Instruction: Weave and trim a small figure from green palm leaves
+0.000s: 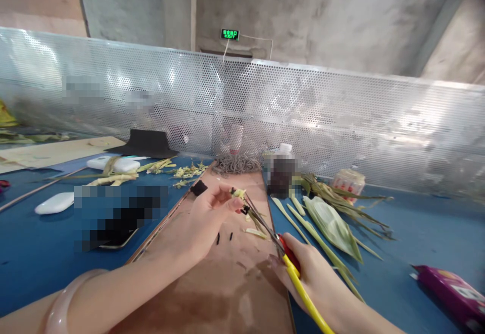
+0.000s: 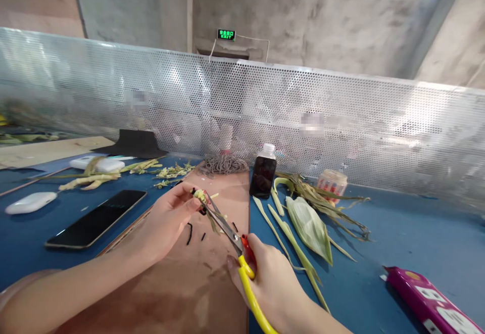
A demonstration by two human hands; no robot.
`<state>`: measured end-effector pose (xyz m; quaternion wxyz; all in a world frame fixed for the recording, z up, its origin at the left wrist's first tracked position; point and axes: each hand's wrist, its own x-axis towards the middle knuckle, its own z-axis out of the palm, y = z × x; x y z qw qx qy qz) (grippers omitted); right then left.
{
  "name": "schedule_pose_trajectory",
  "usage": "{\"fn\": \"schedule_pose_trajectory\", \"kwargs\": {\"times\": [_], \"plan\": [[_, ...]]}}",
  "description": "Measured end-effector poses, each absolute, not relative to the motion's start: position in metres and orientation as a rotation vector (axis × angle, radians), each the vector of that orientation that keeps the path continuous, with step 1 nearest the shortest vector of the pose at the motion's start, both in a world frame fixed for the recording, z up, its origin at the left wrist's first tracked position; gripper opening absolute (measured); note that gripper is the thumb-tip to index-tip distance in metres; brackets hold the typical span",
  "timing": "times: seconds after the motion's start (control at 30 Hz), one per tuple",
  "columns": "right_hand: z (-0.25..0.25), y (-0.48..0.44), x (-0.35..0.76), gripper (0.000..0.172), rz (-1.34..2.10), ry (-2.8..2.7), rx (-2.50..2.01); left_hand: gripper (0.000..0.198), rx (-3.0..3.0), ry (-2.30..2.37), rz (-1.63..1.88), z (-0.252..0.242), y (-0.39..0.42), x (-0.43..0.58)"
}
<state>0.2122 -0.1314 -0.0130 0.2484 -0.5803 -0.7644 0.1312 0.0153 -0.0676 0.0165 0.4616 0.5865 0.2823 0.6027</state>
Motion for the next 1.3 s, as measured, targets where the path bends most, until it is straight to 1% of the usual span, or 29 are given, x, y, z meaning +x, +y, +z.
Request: {"fn": "schedule_pose_trajectory", "kwargs": {"times": [0.37, 0.77, 1.2, 1.3], "plan": [[-0.0124, -0.1304, 0.2118, 0.023, 0.348, -2.084, -1.568, 0.013, 1.417, 0.702, 1.425, 0.0149, -0.0688, 0.0169], [-0.0125, -0.1299, 0.2123, 0.019, 0.310, -2.080, -1.577, 0.013, 1.425, 0.771, 1.404, 0.0136, -0.0670, 0.0181], [-0.0129, -0.1282, 0.2113, 0.024, 0.346, -2.071, -1.617, 0.015, 1.462, 0.765, 1.303, 0.0186, -0.0733, 0.0204], [-0.0122, -0.1281, 0.2111, 0.025, 0.339, -2.068, -1.614, 0.015, 1.443, 0.757, 1.329, 0.0181, -0.0725, 0.0206]]}}
